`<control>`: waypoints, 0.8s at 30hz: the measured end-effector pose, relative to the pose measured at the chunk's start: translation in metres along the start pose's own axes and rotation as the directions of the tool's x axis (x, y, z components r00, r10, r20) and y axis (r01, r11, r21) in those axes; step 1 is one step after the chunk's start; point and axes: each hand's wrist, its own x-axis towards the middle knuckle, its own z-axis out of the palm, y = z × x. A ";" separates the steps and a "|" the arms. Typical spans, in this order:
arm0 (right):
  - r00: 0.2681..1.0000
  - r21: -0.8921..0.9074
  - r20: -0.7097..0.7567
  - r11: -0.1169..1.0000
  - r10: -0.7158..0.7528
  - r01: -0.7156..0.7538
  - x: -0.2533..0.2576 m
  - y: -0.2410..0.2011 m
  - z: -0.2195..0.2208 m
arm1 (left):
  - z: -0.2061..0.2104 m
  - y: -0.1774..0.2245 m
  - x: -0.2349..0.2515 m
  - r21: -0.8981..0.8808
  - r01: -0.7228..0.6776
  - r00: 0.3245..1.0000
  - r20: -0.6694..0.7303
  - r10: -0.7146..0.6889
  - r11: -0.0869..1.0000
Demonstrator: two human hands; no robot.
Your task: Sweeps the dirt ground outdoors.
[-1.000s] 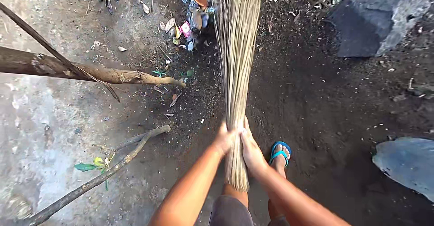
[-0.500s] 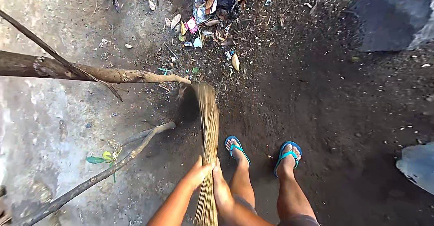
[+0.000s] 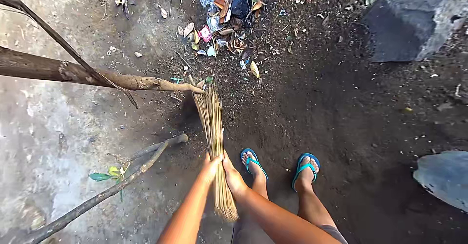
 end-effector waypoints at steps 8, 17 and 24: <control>0.849 -0.250 -0.080 0.814 0.523 -0.525 -0.107 0.005 -0.093 | 0.101 -0.103 -0.101 -0.258 0.239 0.971 0.032 -0.239 0.936; 0.959 -0.169 -0.241 0.980 -0.148 0.109 -0.104 -0.069 -0.136 | 0.169 0.021 -0.058 -0.200 -0.068 0.937 0.323 0.131 0.977; 0.883 -0.332 -0.043 0.826 0.468 -0.455 -0.093 -0.125 -0.187 | 0.210 0.023 -0.102 -0.261 0.213 0.975 -0.007 -0.222 0.941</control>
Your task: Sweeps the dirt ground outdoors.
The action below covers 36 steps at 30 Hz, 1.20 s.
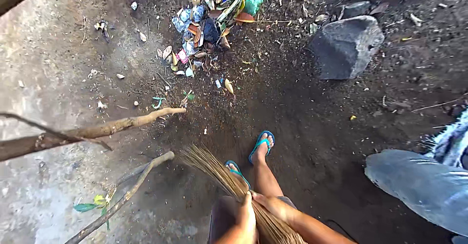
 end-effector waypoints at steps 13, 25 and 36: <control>0.717 0.067 -0.281 0.732 -0.638 0.678 0.028 -0.091 -0.065 | 0.085 0.147 0.056 0.123 -0.424 0.885 0.269 0.381 0.898; 0.797 0.099 -0.208 0.798 -0.567 0.594 0.112 -0.220 -0.032 | 0.040 0.269 0.126 0.164 -0.349 0.935 0.121 0.332 0.923; 0.934 0.103 -0.035 0.928 -0.356 0.357 0.147 -0.299 -0.008 | 0.001 0.322 0.153 0.143 -0.261 0.963 -0.033 0.268 0.955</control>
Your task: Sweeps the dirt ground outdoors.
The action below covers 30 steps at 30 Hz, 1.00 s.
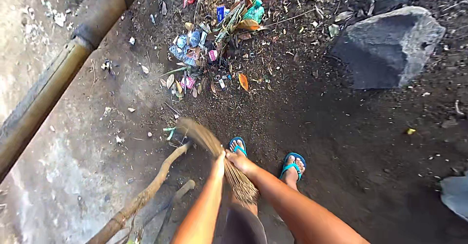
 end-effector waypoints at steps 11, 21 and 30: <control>0.727 0.014 -0.339 0.769 -0.597 0.639 0.027 -0.117 -0.034 | 0.051 0.173 0.047 0.131 -0.553 0.777 0.439 0.452 0.823; 0.961 0.140 -0.272 0.985 -0.057 0.098 -0.106 0.015 -0.107 | 0.120 0.006 -0.060 0.292 0.062 0.927 0.338 -0.164 0.954; 0.660 -0.031 -0.476 0.762 -0.581 0.647 0.003 -0.091 -0.189 | 0.222 0.141 0.070 0.062 -0.459 0.785 0.495 0.372 0.886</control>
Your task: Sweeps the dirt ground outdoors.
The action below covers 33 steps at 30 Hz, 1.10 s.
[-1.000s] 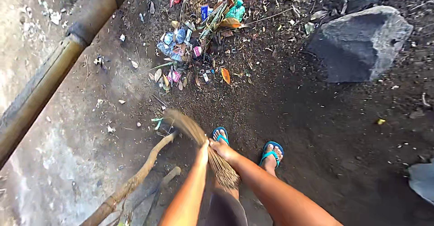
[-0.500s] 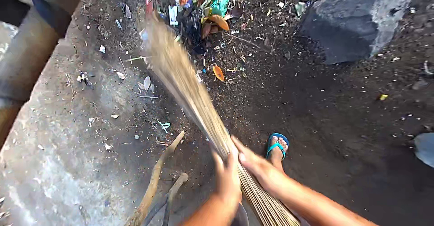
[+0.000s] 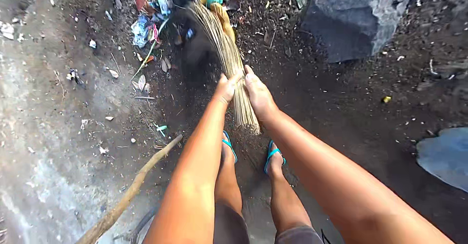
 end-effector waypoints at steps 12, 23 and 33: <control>0.549 -0.284 0.538 0.750 0.640 -0.597 -0.286 0.012 -0.105 | 0.119 -0.124 -0.352 -0.368 0.395 0.764 -0.377 -0.523 0.842; 0.986 -0.133 -0.018 0.977 0.167 -0.168 -0.137 -0.022 -0.157 | 0.168 -0.039 -0.118 -0.118 0.172 0.982 0.099 -0.161 0.978; 0.826 -0.135 0.296 0.877 0.480 -0.461 -0.273 -0.043 -0.175 | 0.195 -0.085 -0.306 -0.133 0.347 0.906 -0.207 -0.369 0.928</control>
